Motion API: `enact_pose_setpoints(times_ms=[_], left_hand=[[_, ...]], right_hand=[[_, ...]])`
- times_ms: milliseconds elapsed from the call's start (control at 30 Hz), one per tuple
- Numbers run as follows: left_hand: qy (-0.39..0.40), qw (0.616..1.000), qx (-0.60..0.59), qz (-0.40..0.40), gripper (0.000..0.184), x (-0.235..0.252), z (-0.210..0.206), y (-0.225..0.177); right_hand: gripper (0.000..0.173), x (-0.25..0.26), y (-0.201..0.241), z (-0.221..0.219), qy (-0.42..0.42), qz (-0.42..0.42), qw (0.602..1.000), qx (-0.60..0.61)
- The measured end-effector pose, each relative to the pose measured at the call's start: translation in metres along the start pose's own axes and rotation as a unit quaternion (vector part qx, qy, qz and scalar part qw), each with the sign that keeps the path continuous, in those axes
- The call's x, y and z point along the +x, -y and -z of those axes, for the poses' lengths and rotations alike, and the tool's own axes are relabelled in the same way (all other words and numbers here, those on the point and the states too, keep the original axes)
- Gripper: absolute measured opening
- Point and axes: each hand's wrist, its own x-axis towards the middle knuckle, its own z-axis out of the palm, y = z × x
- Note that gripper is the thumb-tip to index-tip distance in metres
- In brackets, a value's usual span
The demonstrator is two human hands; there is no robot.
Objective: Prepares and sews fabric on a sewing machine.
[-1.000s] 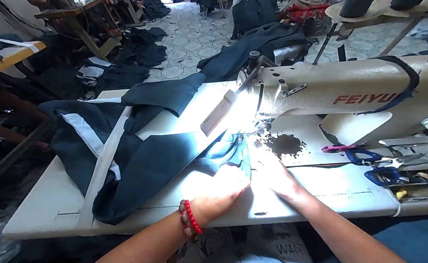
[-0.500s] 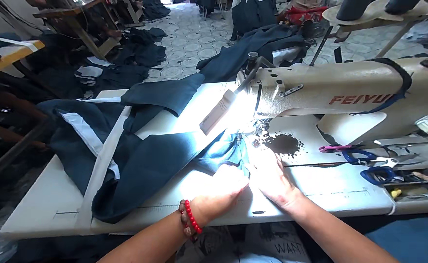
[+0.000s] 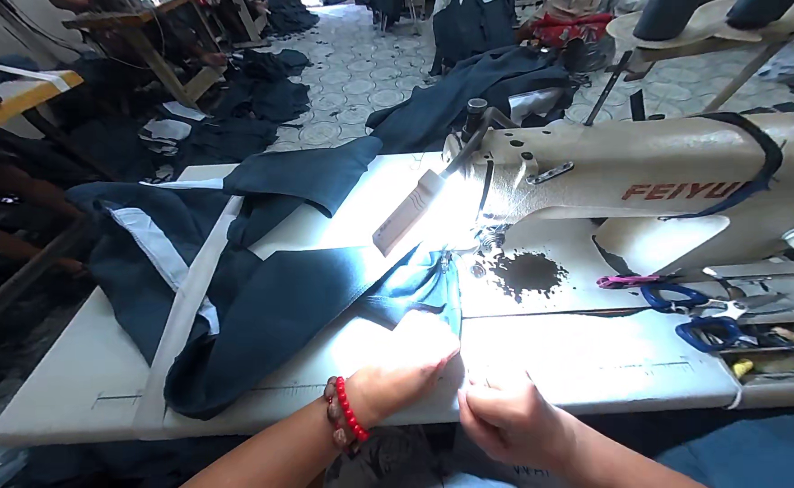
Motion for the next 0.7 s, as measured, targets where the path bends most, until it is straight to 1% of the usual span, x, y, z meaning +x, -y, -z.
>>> enact_pose_setpoints(times_ms=[33,100,133,167,200,233,300,333,400,467,567,633,700], left_hand=[[0.005,1.0,0.0,-0.004,0.02,-0.001,0.001,-0.001],[0.007,1.0,0.004,-0.014,0.02,0.0,0.004,-0.004],[0.006,1.0,0.005,-0.019,0.02,0.001,0.005,-0.005],[0.005,1.0,0.005,-0.021,0.019,0.003,0.007,-0.007],[0.004,1.0,0.003,-0.024,0.018,0.006,0.009,-0.009],[0.008,1.0,0.003,-0.027,0.017,0.008,0.011,-0.011],[0.004,0.999,0.007,-0.036,0.019,0.014,0.014,-0.011],[-0.009,0.999,0.006,-0.034,0.021,0.015,0.014,-0.008],[-0.027,1.0,0.008,-0.007,0.027,0.016,0.017,-0.001],[-0.016,1.0,0.018,0.019,0.031,0.012,0.019,0.01],[0.0,0.999,0.043,0.013,0.037,0.0,0.007,0.025],[-0.015,0.999,0.044,0.012,0.04,-0.009,0.0,0.026],[-0.009,0.999,0.041,0.022,0.042,-0.015,-0.001,0.025]], right_hand=[[0.03,-0.003,0.0,0.001,-0.006,-0.009,1.0,-0.022],[0.025,-0.007,-0.016,0.005,-0.017,-0.059,0.988,-0.141],[0.021,-0.008,-0.026,0.007,-0.003,-0.082,0.98,-0.183],[0.024,-0.009,-0.035,0.007,0.021,-0.093,0.976,-0.196],[0.028,-0.008,-0.04,0.007,0.042,-0.093,0.976,-0.191],[0.028,-0.007,-0.041,0.006,0.058,-0.079,0.979,-0.181],[0.022,-0.006,-0.046,0.002,0.057,-0.036,0.987,-0.147],[0.019,-0.005,-0.048,0.001,0.05,-0.03,0.991,-0.124],[0.018,-0.004,-0.049,-0.001,0.05,-0.031,0.991,-0.119],[0.021,-0.007,-0.047,-0.003,0.056,-0.03,0.99,-0.129],[0.022,-0.011,-0.045,-0.003,0.055,-0.034,0.989,-0.132],[0.023,-0.012,-0.045,-0.003,0.056,-0.034,0.989,-0.135],[0.023,-0.012,-0.046,-0.002,0.056,-0.036,0.989,-0.133]])
